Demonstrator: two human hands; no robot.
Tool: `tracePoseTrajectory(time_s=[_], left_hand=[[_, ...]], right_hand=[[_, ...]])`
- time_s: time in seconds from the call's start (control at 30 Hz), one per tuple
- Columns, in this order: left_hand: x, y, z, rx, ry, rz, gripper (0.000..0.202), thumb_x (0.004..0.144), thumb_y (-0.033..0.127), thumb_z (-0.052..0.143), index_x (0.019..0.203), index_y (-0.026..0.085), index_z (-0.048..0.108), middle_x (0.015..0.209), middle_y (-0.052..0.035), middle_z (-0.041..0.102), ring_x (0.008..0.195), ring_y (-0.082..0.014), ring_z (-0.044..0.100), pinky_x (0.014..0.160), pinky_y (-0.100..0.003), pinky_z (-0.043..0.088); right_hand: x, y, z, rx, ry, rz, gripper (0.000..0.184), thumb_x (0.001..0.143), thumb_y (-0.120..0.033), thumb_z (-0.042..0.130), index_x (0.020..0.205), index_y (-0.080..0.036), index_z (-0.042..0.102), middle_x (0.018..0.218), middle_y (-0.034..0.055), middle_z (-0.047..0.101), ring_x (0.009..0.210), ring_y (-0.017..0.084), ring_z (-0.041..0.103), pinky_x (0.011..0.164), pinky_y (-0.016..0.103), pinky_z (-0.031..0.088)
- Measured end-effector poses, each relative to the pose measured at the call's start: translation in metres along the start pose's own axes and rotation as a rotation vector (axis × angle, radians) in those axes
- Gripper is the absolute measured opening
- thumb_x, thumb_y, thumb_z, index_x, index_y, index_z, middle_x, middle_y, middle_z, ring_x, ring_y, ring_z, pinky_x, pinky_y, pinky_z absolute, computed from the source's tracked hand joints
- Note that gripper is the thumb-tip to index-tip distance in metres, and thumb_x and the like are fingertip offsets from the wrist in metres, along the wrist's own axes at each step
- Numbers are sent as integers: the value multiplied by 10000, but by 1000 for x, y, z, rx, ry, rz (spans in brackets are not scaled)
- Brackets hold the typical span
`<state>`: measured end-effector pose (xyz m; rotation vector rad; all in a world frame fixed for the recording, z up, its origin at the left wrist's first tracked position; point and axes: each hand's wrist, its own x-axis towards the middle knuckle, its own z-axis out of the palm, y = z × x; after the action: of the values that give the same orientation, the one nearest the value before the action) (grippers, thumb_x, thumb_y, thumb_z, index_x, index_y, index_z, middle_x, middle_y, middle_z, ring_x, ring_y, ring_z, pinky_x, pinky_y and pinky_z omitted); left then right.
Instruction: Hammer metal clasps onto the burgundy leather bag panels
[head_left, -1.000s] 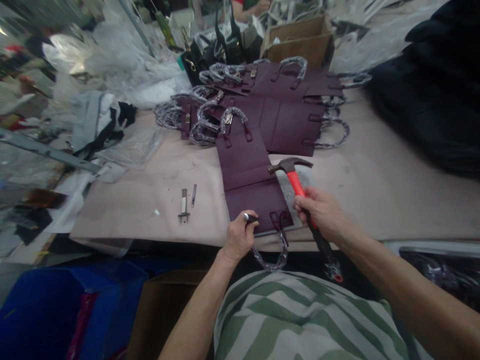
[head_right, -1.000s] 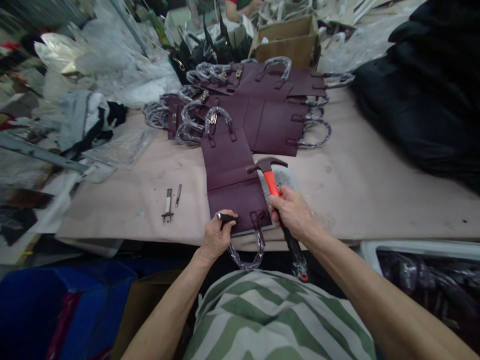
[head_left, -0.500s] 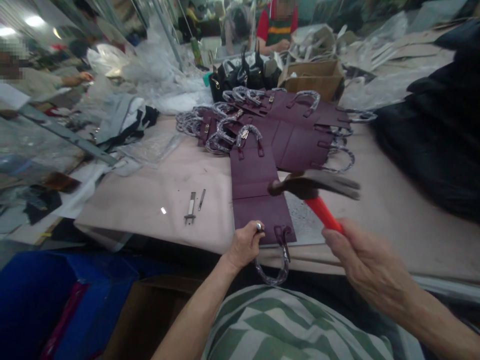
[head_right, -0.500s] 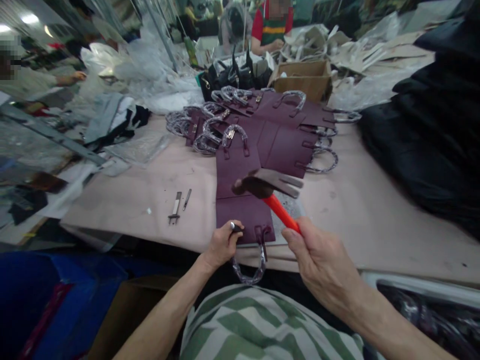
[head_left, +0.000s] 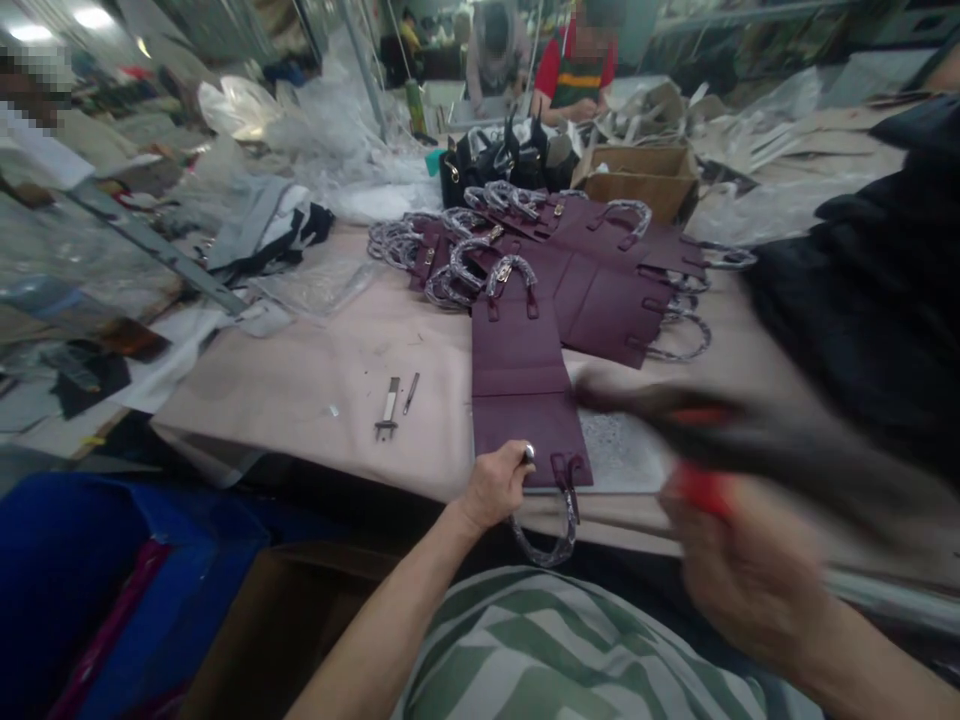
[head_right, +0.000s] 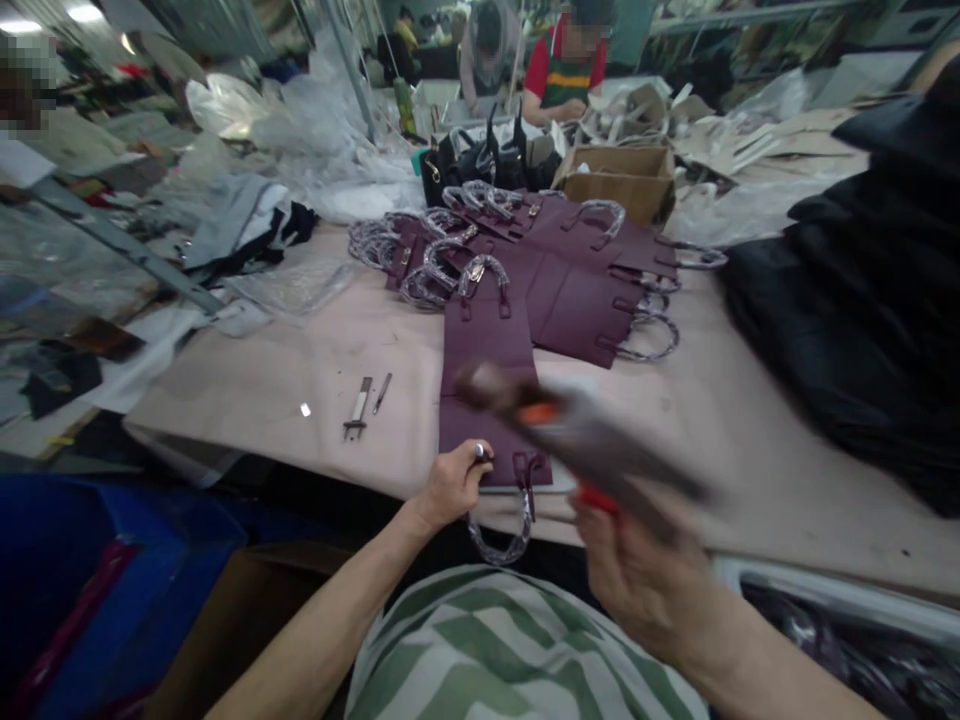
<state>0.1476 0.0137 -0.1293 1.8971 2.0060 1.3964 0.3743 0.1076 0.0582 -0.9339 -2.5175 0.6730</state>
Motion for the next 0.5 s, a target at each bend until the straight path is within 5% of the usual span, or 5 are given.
tracePoseTrajectory(time_s=[0.13,0.27,0.5], left_hand=[[-1,-1,1,-33,-13,-15,159,925,157,492,1056,196,573,911,-56,689,813,-181,695,750,-289,578],[1,4,-6,-121,-34,-65,144,929,163,520,1055,196,582,967,-63,692,890,-182,691,823,-302,574],[3,10,-14,-204,3,-78,136,921,184,577,1048,181,626,993,-76,694,957,-185,676,871,-316,566]], right_hand=[[3,13,20,-37,-180,-2,391,964,-534,379,703,-251,448,479,-10,476,390,146,391,452,296,234],[33,22,36,12,-138,143,336,964,-475,362,743,-239,453,535,-18,481,468,147,430,506,282,291],[71,55,119,-48,-242,387,193,842,-369,608,770,-198,554,686,22,605,640,162,540,584,258,323]])
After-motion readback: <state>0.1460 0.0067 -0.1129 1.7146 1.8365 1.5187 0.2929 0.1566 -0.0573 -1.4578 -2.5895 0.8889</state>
